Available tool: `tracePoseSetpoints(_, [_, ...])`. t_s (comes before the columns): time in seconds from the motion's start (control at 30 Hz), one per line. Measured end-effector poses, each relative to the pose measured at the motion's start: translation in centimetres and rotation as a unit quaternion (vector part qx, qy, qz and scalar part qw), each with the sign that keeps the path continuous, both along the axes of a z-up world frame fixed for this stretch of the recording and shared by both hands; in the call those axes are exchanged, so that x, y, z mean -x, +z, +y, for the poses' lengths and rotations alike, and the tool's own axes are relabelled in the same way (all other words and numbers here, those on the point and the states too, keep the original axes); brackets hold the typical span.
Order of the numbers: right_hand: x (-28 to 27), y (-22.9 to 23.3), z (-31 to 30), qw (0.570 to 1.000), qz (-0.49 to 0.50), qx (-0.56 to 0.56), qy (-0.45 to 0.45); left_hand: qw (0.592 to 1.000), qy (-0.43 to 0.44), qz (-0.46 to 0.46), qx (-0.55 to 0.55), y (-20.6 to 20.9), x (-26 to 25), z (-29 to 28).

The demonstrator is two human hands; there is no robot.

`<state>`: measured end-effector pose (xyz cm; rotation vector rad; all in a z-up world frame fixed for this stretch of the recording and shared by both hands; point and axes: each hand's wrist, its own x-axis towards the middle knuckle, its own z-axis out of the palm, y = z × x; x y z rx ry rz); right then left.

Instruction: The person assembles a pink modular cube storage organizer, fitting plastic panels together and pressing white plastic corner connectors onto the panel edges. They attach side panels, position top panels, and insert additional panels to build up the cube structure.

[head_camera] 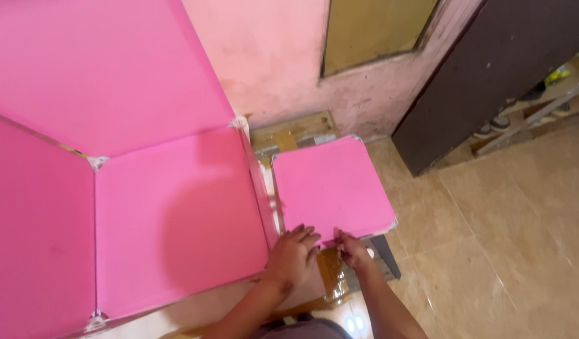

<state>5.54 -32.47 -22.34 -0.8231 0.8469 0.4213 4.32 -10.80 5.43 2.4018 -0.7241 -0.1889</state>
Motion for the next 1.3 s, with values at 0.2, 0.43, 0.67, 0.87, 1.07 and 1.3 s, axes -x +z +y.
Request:
tracePoseSetpoints(0.2, [3.4, -1.3, -1.2, 0.995, 0.025, 0.098, 0.009, 0.999, -0.006, 0.037, -0.004, 1.1, -0.8, 0.2])
tracePoseSetpoints(0.43, [7.4, -2.6, -1.4, 0.974, -0.032, 0.22, 0.044, 0.997, -0.026, 0.051, -0.048, -0.7, -1.1, 0.0])
tracePoseSetpoints(0.67, [8.3, -4.3, 0.9, 0.878, 0.008, 0.45, 0.159, 0.966, -0.187, -0.007, -0.18, -3.7, 0.0, -1.6])
tracePoseSetpoints(0.87, [8.4, -5.6, 2.5, 0.771, -0.093, 0.608, 0.165, 0.952, -0.212, 0.018, -0.219, -2.9, 1.6, -1.8])
tracePoseSetpoints(1.07, [8.6, -6.3, 3.4, 0.769, -0.085, 0.612, 0.16, 0.963, -0.195, -0.01, -0.183, -2.1, 1.5, -1.1])
tracePoseSetpoints(1.3, [7.5, -4.3, 4.1, 0.764, -0.119, 0.609, 0.177, 0.991, -0.123, -0.04, -0.036, 1.2, 0.1, 1.7])
